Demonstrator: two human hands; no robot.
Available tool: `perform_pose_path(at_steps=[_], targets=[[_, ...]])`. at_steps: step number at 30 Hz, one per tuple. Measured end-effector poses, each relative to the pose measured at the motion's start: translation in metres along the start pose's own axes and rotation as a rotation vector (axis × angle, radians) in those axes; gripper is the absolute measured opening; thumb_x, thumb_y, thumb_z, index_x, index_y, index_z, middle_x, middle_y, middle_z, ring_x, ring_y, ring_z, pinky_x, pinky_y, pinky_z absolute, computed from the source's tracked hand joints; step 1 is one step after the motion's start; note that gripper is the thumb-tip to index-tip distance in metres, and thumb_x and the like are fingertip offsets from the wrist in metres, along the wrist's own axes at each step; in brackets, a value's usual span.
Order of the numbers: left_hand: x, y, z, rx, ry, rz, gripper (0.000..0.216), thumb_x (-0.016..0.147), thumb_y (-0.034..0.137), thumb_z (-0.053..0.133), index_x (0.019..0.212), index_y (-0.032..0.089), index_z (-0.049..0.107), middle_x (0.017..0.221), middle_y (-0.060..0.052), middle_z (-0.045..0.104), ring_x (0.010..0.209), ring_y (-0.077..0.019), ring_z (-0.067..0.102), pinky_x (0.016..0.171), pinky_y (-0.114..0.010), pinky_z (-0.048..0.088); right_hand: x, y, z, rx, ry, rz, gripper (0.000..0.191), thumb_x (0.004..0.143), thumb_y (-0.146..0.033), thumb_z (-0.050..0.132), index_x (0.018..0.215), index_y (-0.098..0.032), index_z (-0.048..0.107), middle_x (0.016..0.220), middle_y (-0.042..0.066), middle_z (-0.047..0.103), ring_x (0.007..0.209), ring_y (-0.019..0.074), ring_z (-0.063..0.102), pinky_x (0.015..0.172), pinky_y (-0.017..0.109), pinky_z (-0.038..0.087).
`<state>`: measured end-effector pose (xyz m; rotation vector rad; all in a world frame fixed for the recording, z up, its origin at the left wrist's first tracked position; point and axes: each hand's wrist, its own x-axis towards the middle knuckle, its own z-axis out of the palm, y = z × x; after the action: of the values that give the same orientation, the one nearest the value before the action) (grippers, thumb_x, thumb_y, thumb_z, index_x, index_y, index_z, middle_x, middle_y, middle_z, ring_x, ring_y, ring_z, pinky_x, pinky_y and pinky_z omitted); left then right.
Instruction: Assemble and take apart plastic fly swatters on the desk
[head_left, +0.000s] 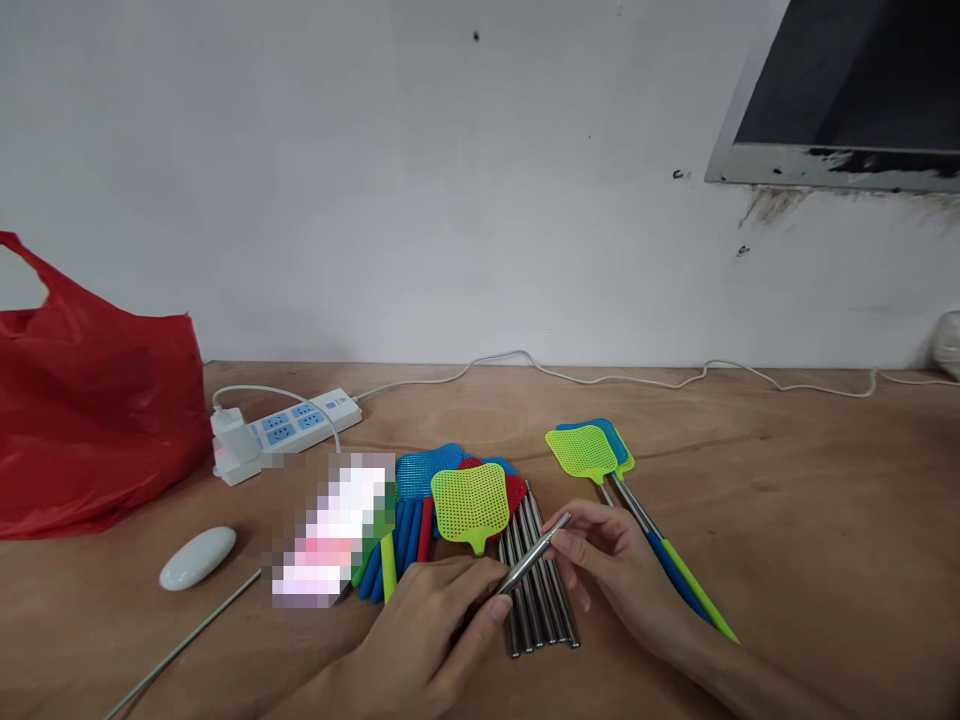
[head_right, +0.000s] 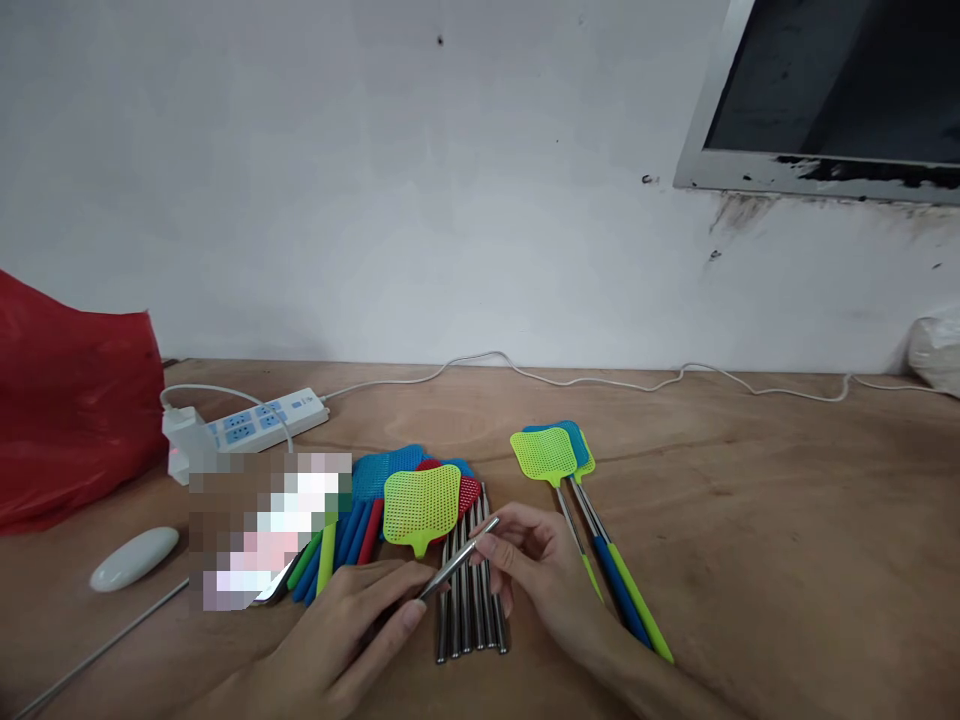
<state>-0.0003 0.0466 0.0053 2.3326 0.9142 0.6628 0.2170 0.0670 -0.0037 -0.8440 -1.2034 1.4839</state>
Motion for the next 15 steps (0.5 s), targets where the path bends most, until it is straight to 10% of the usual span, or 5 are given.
perform_pose_path(at_steps=[6, 15], targets=[[-0.001, -0.009, -0.014, 0.470, 0.255, 0.018, 0.023, 0.096, 0.020, 0.035, 0.098, 0.019, 0.058, 0.090, -0.008, 0.066, 0.082, -0.0259, 0.062, 0.072, -0.037, 0.045, 0.003, -0.005, -0.012, 0.210, 0.267, -0.057, 0.030, 0.074, -0.042, 0.082, 0.078, -0.021, 0.061, 0.058, -0.006, 0.055, 0.040, 0.0064, 0.048, 0.032, 0.014, 0.036], [0.004, -0.020, -0.026, 1.046, 0.169, -0.425, 0.025, 0.096, 0.024, 0.038, 0.083, 0.019, 0.058, 0.082, -0.009, 0.064, 0.080, -0.0281, 0.064, 0.055, -0.031, 0.040, 0.004, -0.004, -0.015, 0.207, 0.253, -0.009, 0.030, 0.077, -0.042, 0.079, 0.077, -0.021, 0.058, 0.054, -0.007, 0.052, 0.038, 0.0061, 0.045, 0.031, 0.013, 0.031]])
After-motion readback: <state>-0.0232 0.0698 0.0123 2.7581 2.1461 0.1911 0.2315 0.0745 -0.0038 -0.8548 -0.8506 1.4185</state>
